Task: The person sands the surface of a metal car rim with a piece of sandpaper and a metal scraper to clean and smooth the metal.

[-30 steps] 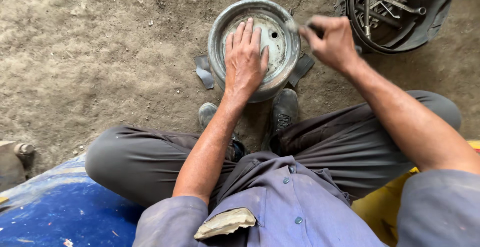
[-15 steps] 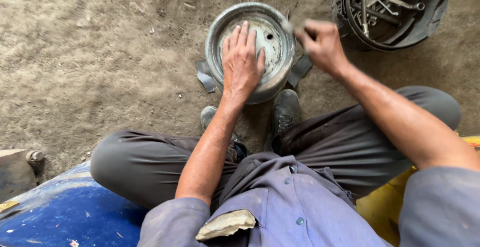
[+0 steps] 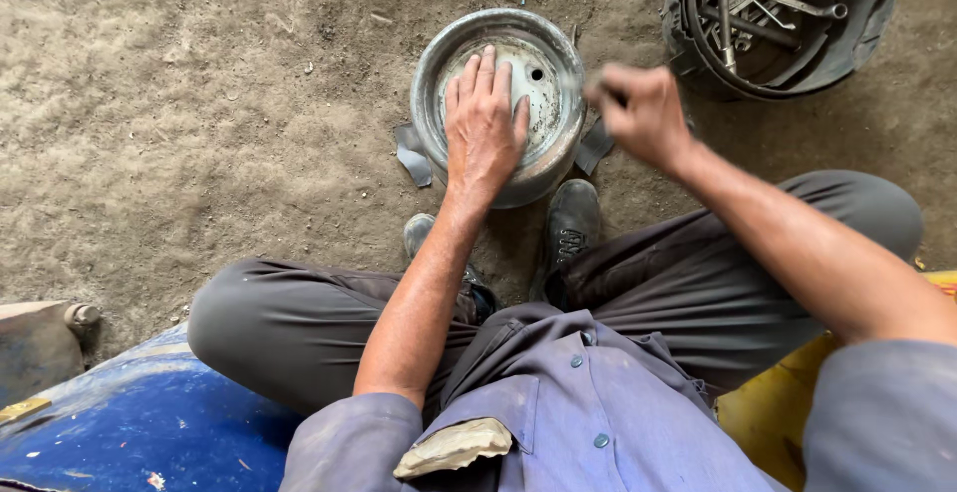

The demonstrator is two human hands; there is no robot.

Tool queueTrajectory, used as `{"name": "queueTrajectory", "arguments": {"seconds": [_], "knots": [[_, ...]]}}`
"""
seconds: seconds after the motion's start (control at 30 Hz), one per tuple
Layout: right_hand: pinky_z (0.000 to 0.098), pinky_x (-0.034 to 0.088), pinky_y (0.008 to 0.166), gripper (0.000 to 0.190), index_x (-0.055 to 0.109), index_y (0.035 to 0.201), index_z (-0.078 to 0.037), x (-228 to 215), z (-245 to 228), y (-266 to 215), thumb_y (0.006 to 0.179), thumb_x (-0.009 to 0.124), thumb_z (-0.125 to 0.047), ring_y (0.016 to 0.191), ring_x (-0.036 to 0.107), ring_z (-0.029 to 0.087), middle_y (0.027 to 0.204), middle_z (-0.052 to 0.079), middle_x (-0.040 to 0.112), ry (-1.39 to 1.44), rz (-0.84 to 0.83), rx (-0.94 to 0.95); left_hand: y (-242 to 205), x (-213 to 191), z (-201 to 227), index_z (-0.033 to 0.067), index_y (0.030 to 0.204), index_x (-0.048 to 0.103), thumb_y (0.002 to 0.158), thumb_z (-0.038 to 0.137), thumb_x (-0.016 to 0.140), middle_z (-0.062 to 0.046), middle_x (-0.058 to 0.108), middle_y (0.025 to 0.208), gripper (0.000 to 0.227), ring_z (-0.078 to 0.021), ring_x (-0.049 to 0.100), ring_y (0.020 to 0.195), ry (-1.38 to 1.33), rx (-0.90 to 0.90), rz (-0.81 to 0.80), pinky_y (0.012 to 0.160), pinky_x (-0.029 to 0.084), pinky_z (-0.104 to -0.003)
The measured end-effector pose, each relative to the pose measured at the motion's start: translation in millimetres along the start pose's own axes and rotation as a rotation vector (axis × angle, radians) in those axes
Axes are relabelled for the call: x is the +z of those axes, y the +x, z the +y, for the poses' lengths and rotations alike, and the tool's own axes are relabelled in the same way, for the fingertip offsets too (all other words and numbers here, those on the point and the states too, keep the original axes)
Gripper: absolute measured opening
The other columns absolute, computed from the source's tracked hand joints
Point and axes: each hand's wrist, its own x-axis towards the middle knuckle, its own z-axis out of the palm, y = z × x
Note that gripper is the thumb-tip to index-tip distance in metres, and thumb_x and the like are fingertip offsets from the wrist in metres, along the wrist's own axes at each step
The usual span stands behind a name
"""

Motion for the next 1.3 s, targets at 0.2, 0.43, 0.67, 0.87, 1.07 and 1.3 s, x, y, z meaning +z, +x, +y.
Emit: {"name": "queueTrajectory", "arguments": {"seconds": [0.2, 0.43, 0.67, 0.87, 1.07, 1.3], "knots": [[0.0266, 0.037, 0.038, 0.020, 0.075, 0.090, -0.006, -4.2, 1.7, 18.5, 0.108, 0.067, -0.011, 0.046, 0.053, 0.009, 0.071, 0.007, 0.071, -0.166, 0.056, -0.014, -2.9, 0.9, 1.3, -0.0067, 0.132, 0.059, 0.089, 0.021, 0.075, -0.027, 0.056, 0.144, 0.053, -0.0395, 0.051, 0.137, -0.010, -0.005, -0.005, 0.115, 0.036, -0.052], [0.0319, 0.034, 0.034, 0.031, 0.071, 0.082, -0.008, -21.7, -26.7, 4.3, 0.112, 0.065, -0.014, 0.039, 0.048, 0.014, 0.064, 0.006, 0.066, -0.275, -0.138, 0.009, -1.8, -5.9, 1.2, -0.0052, 0.131, 0.060, 0.090, 0.020, 0.075, -0.026, 0.056, 0.146, 0.051, -0.0379, 0.051, 0.138, -0.047, -0.014, 0.016, 0.116, 0.037, -0.049], [0.0323, 0.041, 0.038, 0.032, 0.071, 0.082, -0.009, -20.7, -27.0, 27.4, 0.111, 0.068, -0.022, 0.043, 0.053, 0.014, 0.063, 0.005, 0.066, -0.470, -0.068, -0.053, -2.8, -5.4, 3.2, -0.0056, 0.129, 0.061, 0.089, 0.020, 0.075, -0.026, 0.056, 0.144, 0.050, -0.0384, 0.052, 0.136, -0.040, -0.018, 0.014, 0.114, 0.036, -0.051], [0.0282, 0.037, 0.038, 0.030, 0.070, 0.084, -0.010, -22.5, -28.3, 26.1, 0.110, 0.068, -0.025, 0.041, 0.044, 0.008, 0.058, 0.001, 0.058, -0.463, -0.117, -0.074, -4.3, 3.4, -4.1, -0.0057, 0.131, 0.061, 0.092, 0.021, 0.074, -0.025, 0.055, 0.146, 0.049, -0.0370, 0.051, 0.137, -0.035, -0.014, 0.026, 0.117, 0.037, -0.049], [0.0285, 0.030, 0.033, 0.042, 0.066, 0.075, -0.010, -28.5, -36.2, 34.0, 0.110, 0.067, -0.033, 0.038, 0.034, 0.009, 0.050, 0.000, 0.050, -0.549, -0.204, 0.004, -3.3, 5.8, -2.8, -0.0065, 0.127, 0.062, 0.090, 0.019, 0.075, -0.027, 0.058, 0.141, 0.046, -0.0387, 0.055, 0.133, -0.014, -0.018, 0.028, 0.113, 0.040, -0.050], [0.0299, 0.031, 0.035, 0.033, 0.071, 0.080, -0.013, -28.2, -39.0, 37.8, 0.106, 0.065, -0.033, 0.037, 0.036, 0.010, 0.049, 0.000, 0.053, -0.575, -0.276, 0.087, -2.6, 3.5, -1.6, -0.0062, 0.126, 0.063, 0.091, 0.019, 0.075, -0.027, 0.059, 0.141, 0.045, -0.0371, 0.056, 0.132, -0.002, -0.006, 0.046, 0.113, 0.042, -0.051]]}}
